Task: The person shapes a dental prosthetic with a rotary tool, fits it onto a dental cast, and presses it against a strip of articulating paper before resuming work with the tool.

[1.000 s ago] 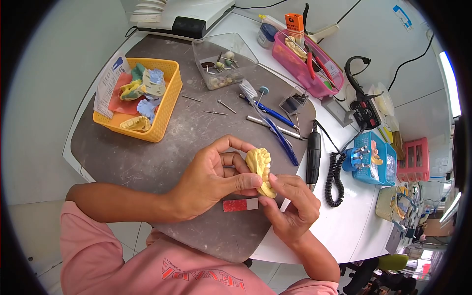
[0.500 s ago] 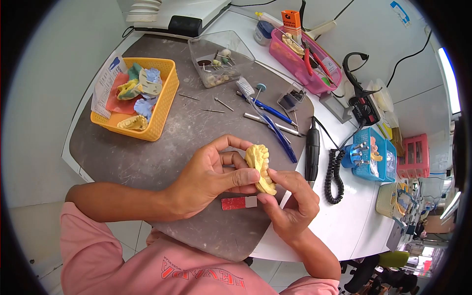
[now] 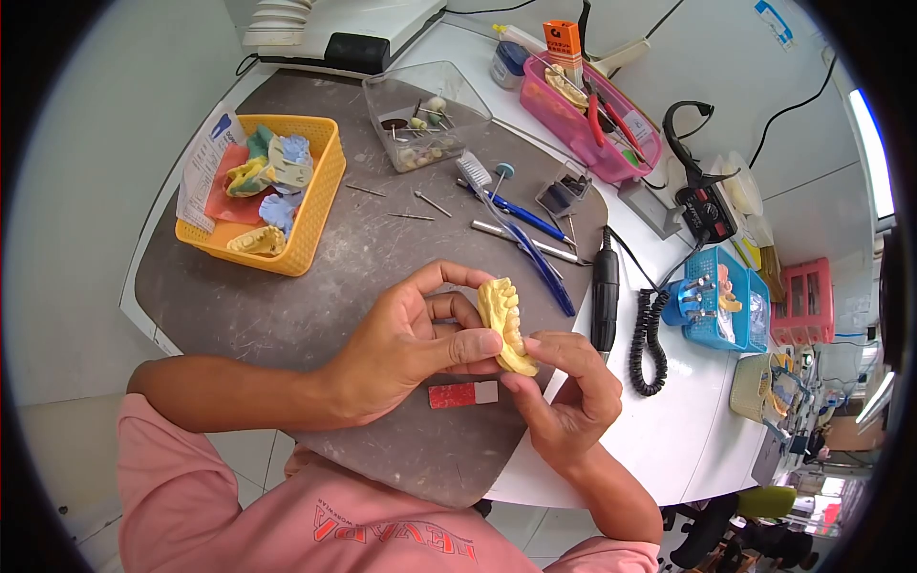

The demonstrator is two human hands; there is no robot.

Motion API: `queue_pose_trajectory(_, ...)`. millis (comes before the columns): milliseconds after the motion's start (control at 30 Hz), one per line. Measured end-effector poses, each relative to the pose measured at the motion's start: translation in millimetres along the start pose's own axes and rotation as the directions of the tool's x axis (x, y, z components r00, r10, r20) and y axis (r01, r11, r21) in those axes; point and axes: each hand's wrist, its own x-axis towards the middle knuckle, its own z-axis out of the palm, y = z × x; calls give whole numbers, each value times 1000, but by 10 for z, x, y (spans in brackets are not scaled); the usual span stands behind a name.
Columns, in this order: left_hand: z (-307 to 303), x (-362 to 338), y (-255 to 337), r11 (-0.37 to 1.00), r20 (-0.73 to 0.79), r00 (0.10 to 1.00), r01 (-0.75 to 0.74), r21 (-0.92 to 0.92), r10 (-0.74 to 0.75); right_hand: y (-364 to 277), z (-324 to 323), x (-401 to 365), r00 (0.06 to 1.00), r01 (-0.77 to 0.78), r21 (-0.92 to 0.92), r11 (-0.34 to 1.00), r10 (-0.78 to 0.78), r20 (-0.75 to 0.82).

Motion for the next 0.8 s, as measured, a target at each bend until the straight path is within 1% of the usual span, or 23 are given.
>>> queue_pose_trajectory(133,9,11,-17,997,3,997,-79,0,79,4,20,-6,1000,-4,15,1000,4,-18)
queue_pose_trajectory(200,3,11,-20,996,5,996,-88,13,88,-18,34,-17,997,-56,29,998,57,-49)
queue_pose_trajectory(233,1,11,-22,995,8,996,-95,27,94,-15,31,-8,997,-55,29,998,56,-49)
queue_pose_trajectory(300,-3,9,-25,994,13,995,-102,36,101,-3,15,16,1000,10,-36,999,-10,12)
queue_pose_trajectory(333,-6,9,-27,993,18,994,-107,44,106,-7,6,16,1000,11,-36,999,-11,11)
queue_pose_trajectory(400,-10,15,-41,992,19,993,-119,48,118,-19,-11,14,998,0,-69,998,5,67)
queue_pose_trajectory(467,-23,25,-47,990,22,991,-132,54,131,21,-16,8,998,20,-78,997,-15,57)
queue_pose_trajectory(533,-39,34,-39,983,71,988,-144,113,137,54,7,-7,998,40,-87,995,-36,46)
queue_pose_trajectory(567,-24,32,-22,983,72,988,-145,115,138,55,38,-23,999,-41,111,993,43,-11)
queue_pose_trajectory(600,7,23,6,990,76,990,-125,71,120,63,56,-42,990,-109,309,945,131,-51)
queue_pose_trajectory(633,25,22,24,994,80,992,-104,26,102,107,6,-63,988,-140,305,942,153,-19)
queue_pose_trajectory(667,13,31,21,994,82,991,-105,27,102,132,-36,-42,988,-139,305,942,153,-20)
queue_pose_trajectory(700,-13,41,10,996,95,992,-87,28,84,163,-69,-3,992,-107,117,987,113,-49)
queue_pose_trajectory(733,-36,48,1,997,109,992,-70,29,66,184,-81,27,995,-74,-75,994,69,-70)
queue_pose_trajectory(767,-51,48,-4,997,110,992,-69,31,65,138,-83,64,994,-85,-126,988,76,-74)
queue_pose_trajectory(800,-64,47,-9,999,97,995,-42,33,38,138,-64,61,994,-86,-126,988,76,-76)
